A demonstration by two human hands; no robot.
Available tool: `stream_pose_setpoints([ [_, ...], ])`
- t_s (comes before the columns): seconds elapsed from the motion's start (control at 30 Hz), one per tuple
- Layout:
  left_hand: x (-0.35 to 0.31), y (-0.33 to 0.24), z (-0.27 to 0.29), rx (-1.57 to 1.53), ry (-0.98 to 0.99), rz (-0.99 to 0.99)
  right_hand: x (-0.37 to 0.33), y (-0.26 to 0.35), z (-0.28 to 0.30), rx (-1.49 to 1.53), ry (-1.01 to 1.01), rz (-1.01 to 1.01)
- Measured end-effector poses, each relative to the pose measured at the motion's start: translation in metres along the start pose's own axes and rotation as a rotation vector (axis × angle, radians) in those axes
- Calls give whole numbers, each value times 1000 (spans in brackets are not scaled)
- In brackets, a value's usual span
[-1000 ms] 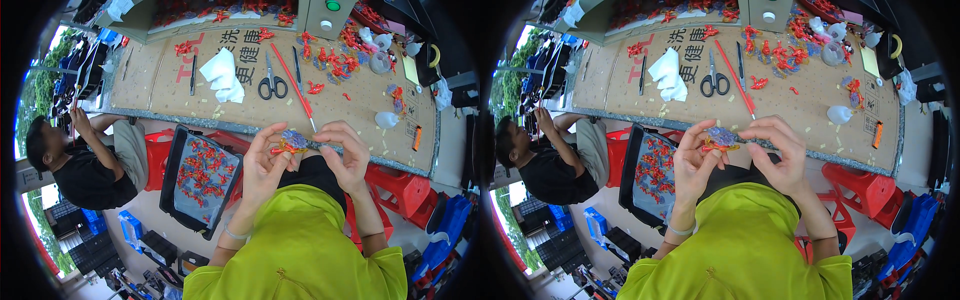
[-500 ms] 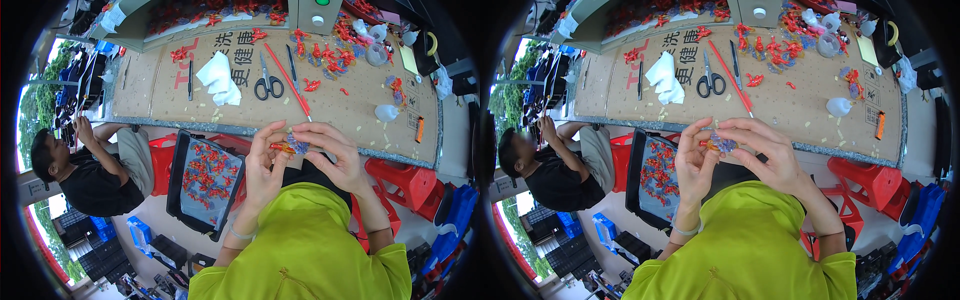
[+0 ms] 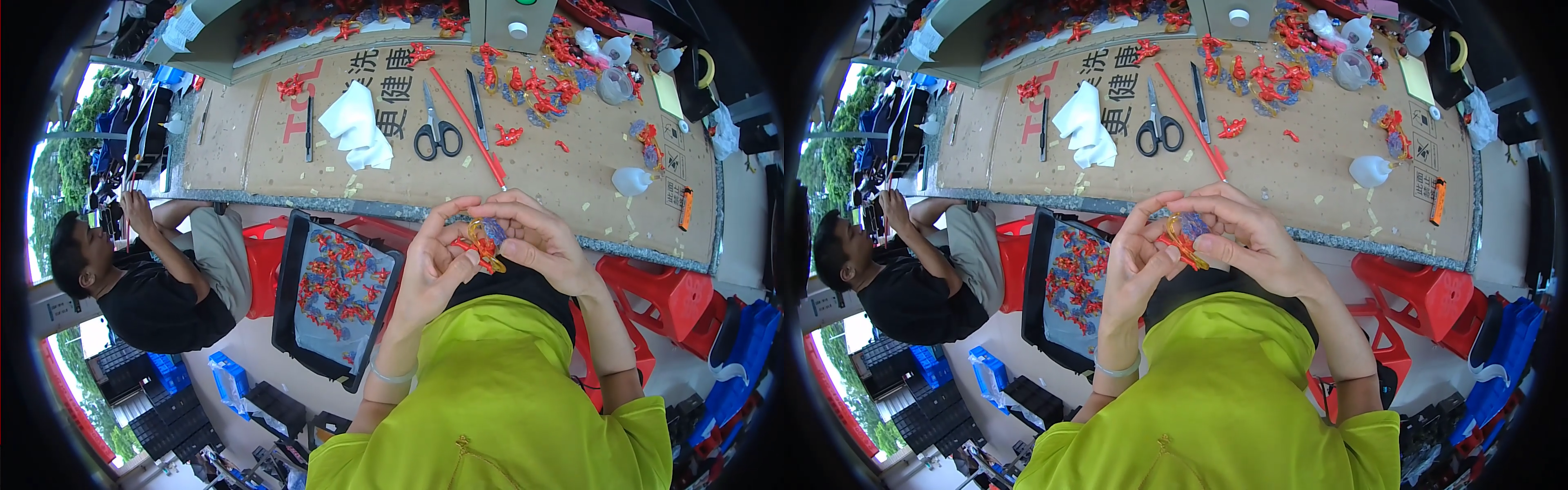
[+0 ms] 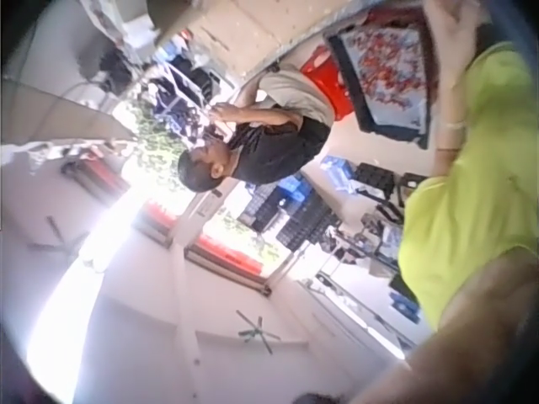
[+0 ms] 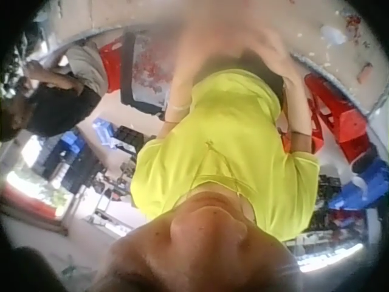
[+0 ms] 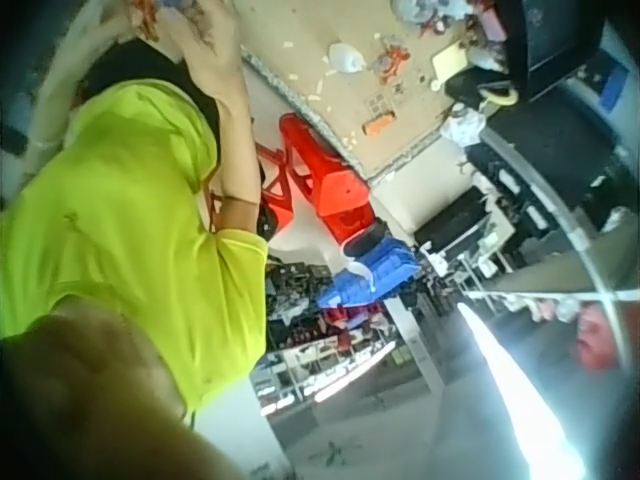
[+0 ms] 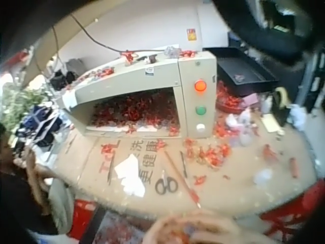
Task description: The person assembles small red plastic figures by gluing plastic components together with adhesive from a bottle, applying the adhesive with a paint brush.
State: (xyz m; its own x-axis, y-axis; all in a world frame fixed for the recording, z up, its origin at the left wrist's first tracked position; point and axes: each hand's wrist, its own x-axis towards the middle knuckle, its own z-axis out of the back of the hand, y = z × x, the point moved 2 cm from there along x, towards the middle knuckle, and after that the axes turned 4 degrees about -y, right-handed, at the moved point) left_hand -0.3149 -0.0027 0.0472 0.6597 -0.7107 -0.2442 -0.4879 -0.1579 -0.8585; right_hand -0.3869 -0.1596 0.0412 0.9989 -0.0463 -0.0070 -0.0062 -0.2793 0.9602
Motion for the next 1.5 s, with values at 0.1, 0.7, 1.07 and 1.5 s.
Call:
stream_pose_setpoints([
  [0.1, 2, 5, 2, -34, 11, 7, 2, 3, -4, 50, -35, 26],
  [0.7, 5, 16, 3, -207, 9, -36, 1, 5, -7, -196, -25, 67],
  [1.07, 3, 13, 11, -155, -1, -6, 0, -7, -17, 25, -96, 62],
  [1.5, 16, 1, 20, -129, 307, 291, -13, -13, -4, 260, -145, -195],
])
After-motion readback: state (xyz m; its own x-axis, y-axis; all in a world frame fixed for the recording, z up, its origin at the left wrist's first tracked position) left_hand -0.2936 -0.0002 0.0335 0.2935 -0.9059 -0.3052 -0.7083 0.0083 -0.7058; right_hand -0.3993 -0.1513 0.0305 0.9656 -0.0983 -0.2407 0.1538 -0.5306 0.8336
